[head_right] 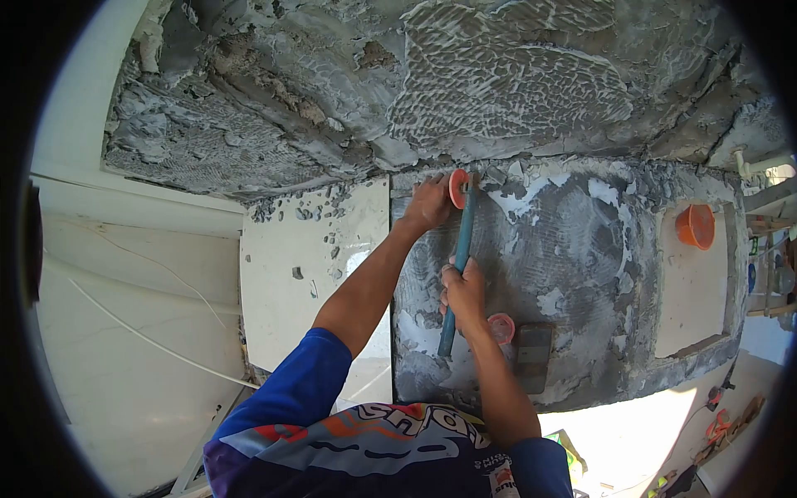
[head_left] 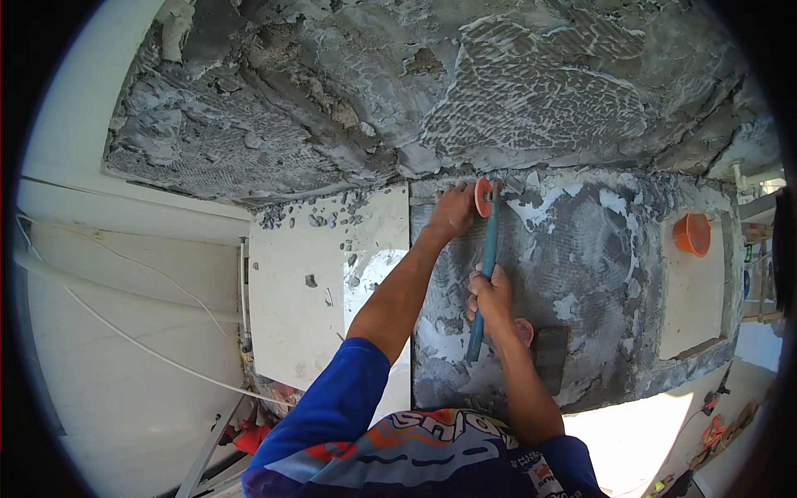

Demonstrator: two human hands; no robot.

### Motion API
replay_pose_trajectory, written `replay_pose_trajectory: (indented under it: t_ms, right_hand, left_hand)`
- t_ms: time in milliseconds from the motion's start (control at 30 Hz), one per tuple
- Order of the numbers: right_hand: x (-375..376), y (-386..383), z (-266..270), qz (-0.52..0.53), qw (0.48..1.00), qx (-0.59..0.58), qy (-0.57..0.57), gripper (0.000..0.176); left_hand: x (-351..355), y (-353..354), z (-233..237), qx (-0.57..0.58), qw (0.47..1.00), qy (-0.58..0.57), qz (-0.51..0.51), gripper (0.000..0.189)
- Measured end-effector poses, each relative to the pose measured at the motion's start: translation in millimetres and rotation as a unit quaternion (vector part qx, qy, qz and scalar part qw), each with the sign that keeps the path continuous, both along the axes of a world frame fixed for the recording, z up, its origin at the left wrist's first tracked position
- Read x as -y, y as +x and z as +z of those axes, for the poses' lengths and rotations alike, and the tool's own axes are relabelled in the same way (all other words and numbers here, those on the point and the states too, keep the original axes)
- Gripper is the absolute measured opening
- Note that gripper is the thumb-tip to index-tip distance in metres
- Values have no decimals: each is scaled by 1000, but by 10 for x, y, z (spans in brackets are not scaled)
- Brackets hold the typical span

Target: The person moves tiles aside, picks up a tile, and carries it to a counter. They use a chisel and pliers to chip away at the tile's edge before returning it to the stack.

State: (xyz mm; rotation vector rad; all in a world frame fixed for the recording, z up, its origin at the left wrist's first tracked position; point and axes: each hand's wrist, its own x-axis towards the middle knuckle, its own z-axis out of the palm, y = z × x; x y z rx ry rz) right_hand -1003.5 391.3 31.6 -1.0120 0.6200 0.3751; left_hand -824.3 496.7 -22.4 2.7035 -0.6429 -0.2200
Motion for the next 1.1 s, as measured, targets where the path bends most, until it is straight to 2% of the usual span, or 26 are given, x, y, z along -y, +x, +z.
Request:
replay_pose_trajectory:
  t_ms: [67,200,267,367,433,600,733,933,1033,1100]
  right_hand:
    - [25,-101,15,-66,998,-4,11,22]
    - [42,-378,28,-154,988,17,4,20]
    - [63,-488,68,-164,986,28,3,19]
    - [71,-669,67,-163,986,35,-16,17]
    - [128,-776,154,-141,988,41,-55,17]
    - [209,-1040,261,-147,985,57,-64,17]
    - [211,-1069,349,-152,984,66,-70,17]
    - [210,-1103,423,-164,976,116,-79,17]
    - [181,-1097,541,-138,960,166,-176,21]
    - [106,-1086,584,-148,940,222,-211,23]
  left_hand:
    - [-20,-109,18,17,1000,10,-2,46]
    - [-277,-578,55,96,990,-66,-82,44]
    - [-281,-974,143,83,978,-136,-137,45]
    - [-75,-1504,214,113,965,-140,-189,42]
    - [-84,-1646,213,82,976,-134,-151,43]
    - [-238,-1502,142,77,983,-96,-136,49]
    - [-276,-1351,205,30,991,-117,-50,47]
    - [-401,-1166,111,85,989,-97,-66,45]
    - [-423,-1032,163,29,987,-155,-30,46]
    - [-452,-981,184,50,975,-214,-33,45]
